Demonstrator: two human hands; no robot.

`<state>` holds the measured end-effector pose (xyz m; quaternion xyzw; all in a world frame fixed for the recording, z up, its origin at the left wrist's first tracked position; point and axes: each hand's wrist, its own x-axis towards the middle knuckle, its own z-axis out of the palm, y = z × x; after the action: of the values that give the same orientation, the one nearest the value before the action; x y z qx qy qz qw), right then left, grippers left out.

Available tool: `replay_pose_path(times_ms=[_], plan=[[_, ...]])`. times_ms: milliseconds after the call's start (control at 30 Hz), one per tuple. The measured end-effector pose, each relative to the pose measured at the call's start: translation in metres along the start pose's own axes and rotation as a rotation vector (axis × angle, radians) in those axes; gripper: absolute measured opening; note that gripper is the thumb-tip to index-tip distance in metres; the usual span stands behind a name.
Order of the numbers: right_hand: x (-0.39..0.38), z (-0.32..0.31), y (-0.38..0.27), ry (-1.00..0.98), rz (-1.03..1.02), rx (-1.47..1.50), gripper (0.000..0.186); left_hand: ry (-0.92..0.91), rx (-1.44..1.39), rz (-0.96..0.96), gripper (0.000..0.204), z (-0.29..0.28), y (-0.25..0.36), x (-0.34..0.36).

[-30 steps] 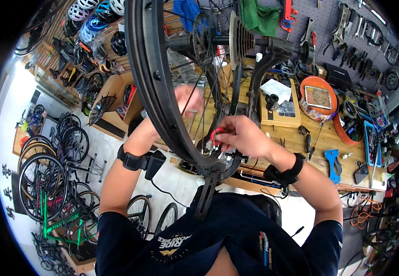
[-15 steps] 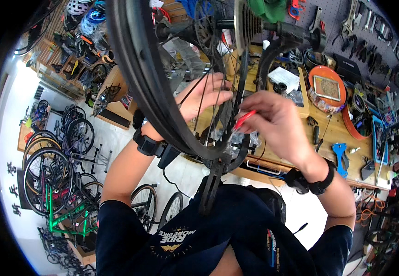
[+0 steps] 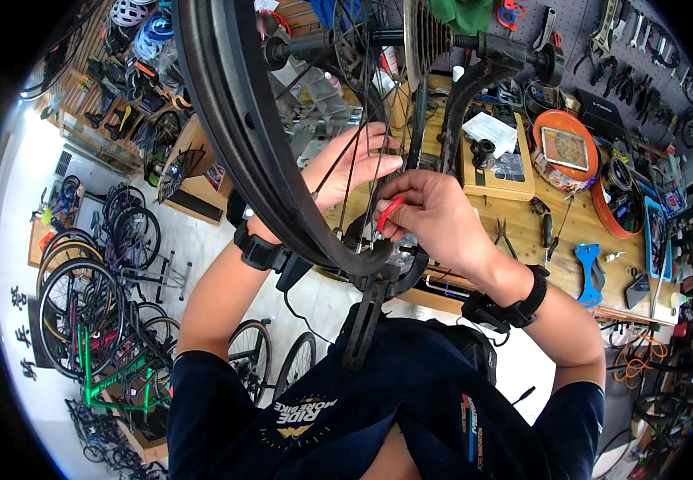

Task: The person handles a bicycle wheel, positions it on a stand, and uses a spoke wrench to adjust parts of the hub and spokes.

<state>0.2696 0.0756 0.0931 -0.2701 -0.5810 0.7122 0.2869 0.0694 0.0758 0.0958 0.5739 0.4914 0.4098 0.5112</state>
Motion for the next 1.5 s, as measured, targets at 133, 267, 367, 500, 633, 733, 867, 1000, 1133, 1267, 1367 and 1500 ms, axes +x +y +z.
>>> replay_pose_path(times_ms=[133, 267, 367, 500, 633, 733, 867, 1000, 1133, 1267, 1367, 1500], plan=[[0.002, -0.004, 0.0, -0.029, 0.025, 0.034, 0.012, 0.0, 0.011, 0.005, 0.061, 0.0, 0.0, 0.0], [0.001, -0.001, -0.001, -0.032, 0.063, 0.039, 0.013, -0.021, -0.003, 0.018, 0.061, -0.002, -0.002, 0.002], [0.001, 0.002, -0.004, -0.069, 0.058, -0.026, 0.015, -0.021, -0.001, 0.044, 0.061, -0.005, -0.006, 0.0], [0.002, 0.001, 0.0, -0.203, -0.029, -0.259, 0.018, -0.042, -0.038, 0.036, 0.062, -0.007, -0.011, 0.003], [0.002, 0.005, -0.019, -0.223, 0.001, -0.453, 0.02, -0.077, -0.123, 0.053, 0.064, -0.009, -0.011, 0.001], [-0.002, 0.021, -0.02, -0.026, -0.097, -0.833, 0.023, -0.09, -0.102, 0.06, 0.065, -0.006, -0.01, 0.005], [0.01, 0.007, -0.004, -0.171, -0.13, -0.608, 0.024, -0.092, -0.028, 0.077, 0.067, -0.004, -0.005, 0.003], [0.021, -0.018, 0.017, -0.447, 0.032, 0.04, 0.031, -0.019, 0.31, -0.042, 0.042, -0.005, 0.007, -0.012], [0.004, -0.004, 0.016, -0.212, -0.166, -0.027, 0.046, -0.243, 0.571, -0.332, 0.037, 0.0, 0.054, -0.039], [-0.006, -0.001, 0.008, -0.04, -0.48, -0.616, 0.052, -0.287, 0.264, -0.327, 0.029, 0.007, 0.041, -0.047], [-0.004, -0.011, 0.003, -0.196, -0.529, -0.698, 0.053, -0.27, 0.322, -0.254, 0.023, 0.003, 0.028, -0.046], [0.006, -0.035, -0.009, -0.224, -0.383, -0.62, 0.042, -0.102, 0.541, -0.138, 0.036, 0.009, 0.002, -0.043]])
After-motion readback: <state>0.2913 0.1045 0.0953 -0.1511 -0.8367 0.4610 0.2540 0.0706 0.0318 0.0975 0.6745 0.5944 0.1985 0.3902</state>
